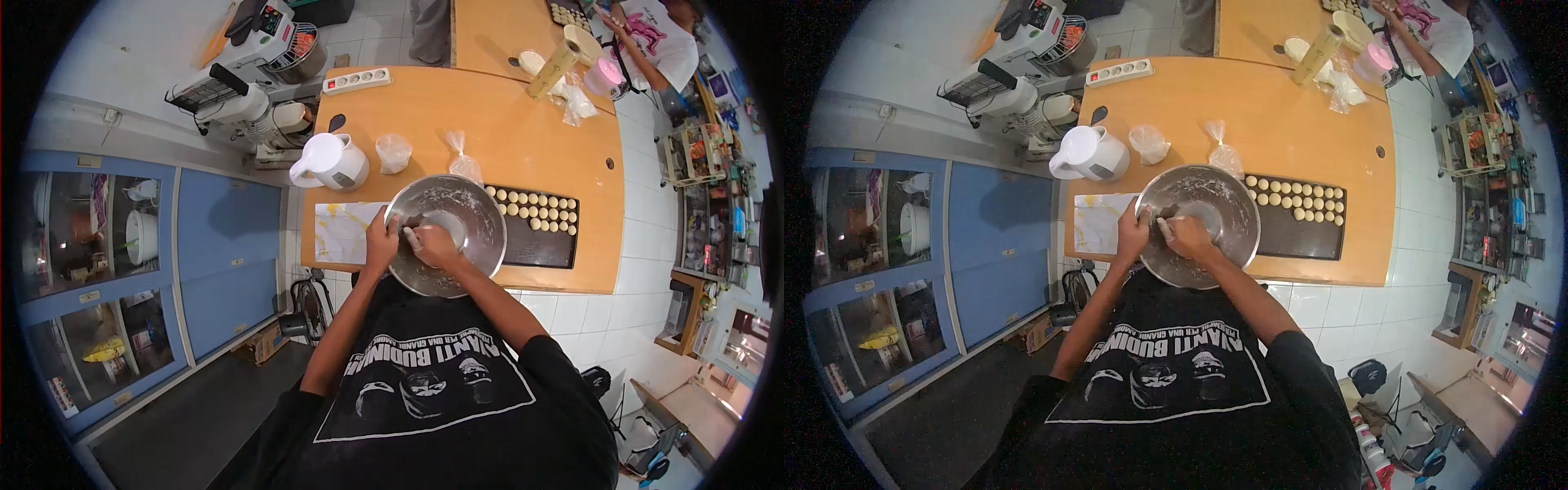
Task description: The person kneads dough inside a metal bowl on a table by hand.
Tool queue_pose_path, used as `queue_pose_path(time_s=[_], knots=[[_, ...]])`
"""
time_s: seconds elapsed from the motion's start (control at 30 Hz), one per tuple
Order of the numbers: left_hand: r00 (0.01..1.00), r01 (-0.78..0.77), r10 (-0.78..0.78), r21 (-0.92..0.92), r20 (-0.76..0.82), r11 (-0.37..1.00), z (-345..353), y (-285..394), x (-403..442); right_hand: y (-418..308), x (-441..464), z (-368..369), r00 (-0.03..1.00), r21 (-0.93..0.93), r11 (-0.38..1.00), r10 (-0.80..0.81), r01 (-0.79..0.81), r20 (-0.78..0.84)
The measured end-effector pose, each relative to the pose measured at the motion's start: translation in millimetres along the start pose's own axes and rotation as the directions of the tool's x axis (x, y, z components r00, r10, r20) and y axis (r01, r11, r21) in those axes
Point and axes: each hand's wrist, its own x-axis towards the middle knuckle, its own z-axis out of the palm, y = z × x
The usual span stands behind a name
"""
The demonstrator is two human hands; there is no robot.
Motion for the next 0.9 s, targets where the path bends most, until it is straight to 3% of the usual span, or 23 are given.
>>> queue_pose_path(time_s=[0.07, 0.13, 0.2, 0.27, 0.33, 0.4, 0.47, 0.53, 0.57, 0.63, 0.73, 0.9], knots=[[1.000, -0.021, 0.021, 0.009, -0.015, 1.000, 1.8, 7.7, 2.0, 9.2, -0.9, -3.1, 0.993, 0.180, 0.983, 0.042, -0.021, -0.111], [0.999, -0.022, 0.023, 0.017, -0.036, 1.000, 0.4, 10.1, -2.1, -4.6, -9.6, -38.7, 0.980, 0.409, 0.911, 0.025, 0.060, -0.198], [0.999, 0.041, -0.040, 0.026, -0.034, 0.999, 2.1, 8.8, -3.7, -2.4, -17.5, -66.1, 0.984, 0.334, 0.941, 0.007, 0.053, -0.176], [0.998, 0.055, -0.054, 0.015, -0.041, 0.998, 1.5, 8.9, -7.1, 11.4, -29.7, -81.3, 0.953, 0.126, 0.981, -0.108, 0.148, -0.283], [0.998, 0.062, -0.062, 0.005, -0.026, 0.998, 0.0, 10.3, -8.4, 18.8, -41.2, -97.1, 0.972, 0.115, 0.985, -0.100, 0.127, -0.212], [0.998, 0.060, -0.060, -0.019, -0.023, 0.998, 2.0, 10.1, -6.1, 18.1, -55.6, -112.1, 0.993, 0.188, 0.975, 0.111, -0.118, 0.048], [0.999, 0.048, -0.048, 0.013, -0.020, 0.999, 2.9, 7.1, -3.6, 20.6, -67.6, -110.9, 0.983, 0.183, 0.971, 0.133, -0.154, 0.124], [0.999, 0.036, -0.036, 0.012, -0.025, 0.999, 5.3, -0.3, -2.1, 16.4, -75.0, -101.4, 0.994, -0.030, 0.995, -0.092, 0.091, -0.058], [0.999, 0.024, -0.024, 0.011, -0.033, 1.000, 7.2, -4.0, -2.3, 13.9, -76.8, -95.5, 0.994, -0.031, 0.996, -0.089, 0.087, -0.059], [0.999, 0.032, -0.032, -0.006, -0.032, 0.999, 6.7, 3.5, -3.7, -2.1, -75.7, -88.3, 0.999, -0.241, 0.969, -0.051, 0.053, 0.015], [0.998, 0.057, -0.057, 0.016, -0.030, 0.998, 3.1, 11.2, -3.9, -0.8, -60.7, -72.6, 0.990, -0.177, 0.982, 0.089, -0.068, 0.110], [0.995, 0.095, -0.094, 0.065, -0.025, 0.993, 0.8, 12.8, -2.3, 11.8, -41.1, -96.3, 0.983, -0.097, 0.981, 0.175, -0.168, 0.063]])
